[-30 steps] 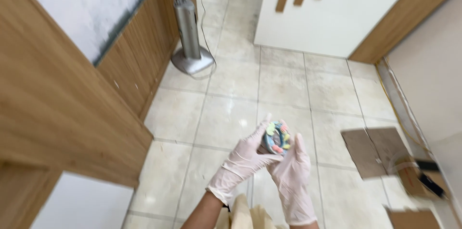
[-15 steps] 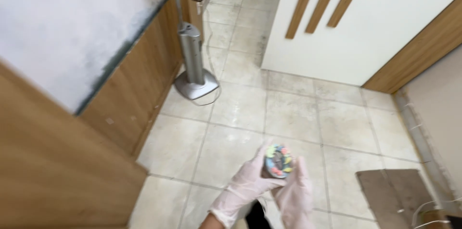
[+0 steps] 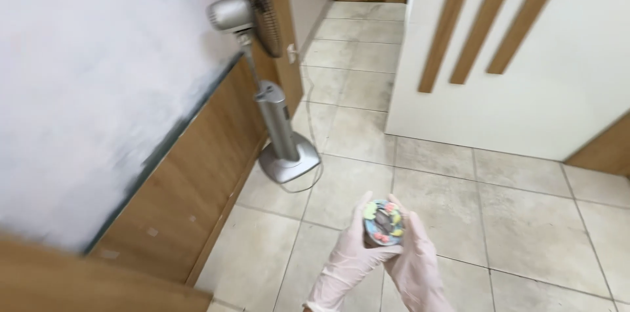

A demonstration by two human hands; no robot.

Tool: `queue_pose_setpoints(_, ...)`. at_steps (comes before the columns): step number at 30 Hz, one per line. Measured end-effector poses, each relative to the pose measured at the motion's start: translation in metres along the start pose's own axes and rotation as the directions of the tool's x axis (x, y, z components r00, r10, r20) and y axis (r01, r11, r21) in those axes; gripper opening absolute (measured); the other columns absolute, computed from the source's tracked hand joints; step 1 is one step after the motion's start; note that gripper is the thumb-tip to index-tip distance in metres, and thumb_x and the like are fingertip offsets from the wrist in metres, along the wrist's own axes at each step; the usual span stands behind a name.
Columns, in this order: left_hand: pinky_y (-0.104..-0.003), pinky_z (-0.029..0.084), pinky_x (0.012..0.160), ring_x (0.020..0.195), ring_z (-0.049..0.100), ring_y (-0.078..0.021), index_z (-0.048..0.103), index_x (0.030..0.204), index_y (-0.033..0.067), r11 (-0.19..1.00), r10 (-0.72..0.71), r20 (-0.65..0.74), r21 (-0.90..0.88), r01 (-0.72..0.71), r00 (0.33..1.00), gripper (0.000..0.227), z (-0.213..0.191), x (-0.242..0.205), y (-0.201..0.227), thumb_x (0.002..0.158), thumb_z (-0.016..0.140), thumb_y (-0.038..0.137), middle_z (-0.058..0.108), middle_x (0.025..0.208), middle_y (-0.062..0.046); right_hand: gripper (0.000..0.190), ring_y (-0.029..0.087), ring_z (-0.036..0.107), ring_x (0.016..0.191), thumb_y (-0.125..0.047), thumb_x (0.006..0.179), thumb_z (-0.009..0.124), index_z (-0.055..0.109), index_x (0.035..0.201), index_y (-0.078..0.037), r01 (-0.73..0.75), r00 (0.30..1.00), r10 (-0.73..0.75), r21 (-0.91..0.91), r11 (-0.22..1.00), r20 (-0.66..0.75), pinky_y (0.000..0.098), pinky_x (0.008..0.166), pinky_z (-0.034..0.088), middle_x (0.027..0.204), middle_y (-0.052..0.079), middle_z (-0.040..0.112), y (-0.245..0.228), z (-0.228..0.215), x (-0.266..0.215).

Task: The recorder sorts and displays small decorative wax flowers on a shelf and workbench in a studio.

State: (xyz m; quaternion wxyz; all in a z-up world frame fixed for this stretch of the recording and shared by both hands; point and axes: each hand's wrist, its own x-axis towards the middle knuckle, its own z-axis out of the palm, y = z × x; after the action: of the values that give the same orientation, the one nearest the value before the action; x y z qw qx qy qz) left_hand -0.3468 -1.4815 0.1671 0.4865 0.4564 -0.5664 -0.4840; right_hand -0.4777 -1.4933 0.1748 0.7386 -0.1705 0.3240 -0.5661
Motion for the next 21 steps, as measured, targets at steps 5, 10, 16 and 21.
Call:
queue_pose_setpoints(5,-0.03,0.054,0.104,0.125,0.064,-0.0174,0.022,0.161,0.016,0.989,-0.15,-0.056,-0.019,0.15,0.987,0.113,0.008,0.063,0.006,0.071,0.091,0.022,0.063,0.14,-0.009,0.065,0.025,0.059,0.121,-0.048,0.098,0.043,0.047,0.153,-0.014,-0.099,0.994,0.097,-0.06,0.993,-0.049,0.0453,0.104,0.045,0.141,0.009,0.059,-0.022,-0.018,0.074)
queue_pose_setpoints(10,-0.03,0.056,0.101,0.12,0.067,-0.0165,0.024,0.159,0.0197,0.976,-0.217,-0.102,-0.033,0.215,0.971,0.112,-0.002,0.137,-0.024,0.069,0.091,0.015,0.066,0.137,-0.009,0.061,0.026,0.062,0.12,-0.043,0.099,0.045,0.048,0.15,-0.01,-0.134,0.991,0.134,0.009,0.991,0.017,0.045,0.103,0.049,0.138,0.012,0.062,-0.041,-0.007,0.143)
queue_pose_setpoints(16,-0.032,0.058,0.096,0.113,0.07,-0.0199,0.023,0.158,0.0216,0.964,-0.262,-0.068,-0.073,0.257,0.963,0.112,-0.025,0.246,-0.046,0.068,0.09,0.013,0.068,0.132,-0.009,0.063,0.027,0.063,0.121,-0.044,0.099,0.044,0.047,0.15,-0.007,-0.096,0.994,0.096,-0.005,0.995,0.051,0.0454,0.104,0.049,0.139,0.014,0.061,-0.068,0.018,0.245)
queue_pose_setpoints(21,-0.031,0.056,0.098,0.118,0.069,-0.0189,0.024,0.159,0.0205,0.977,-0.209,0.007,0.04,0.209,0.978,0.108,-0.056,0.349,-0.029,0.073,0.089,0.019,0.068,0.132,-0.009,0.064,0.026,0.062,0.12,-0.047,0.097,0.046,0.049,0.15,-0.011,-0.072,0.996,0.066,-0.091,0.993,-0.06,0.0466,0.103,0.049,0.138,0.011,0.062,-0.1,0.055,0.333)
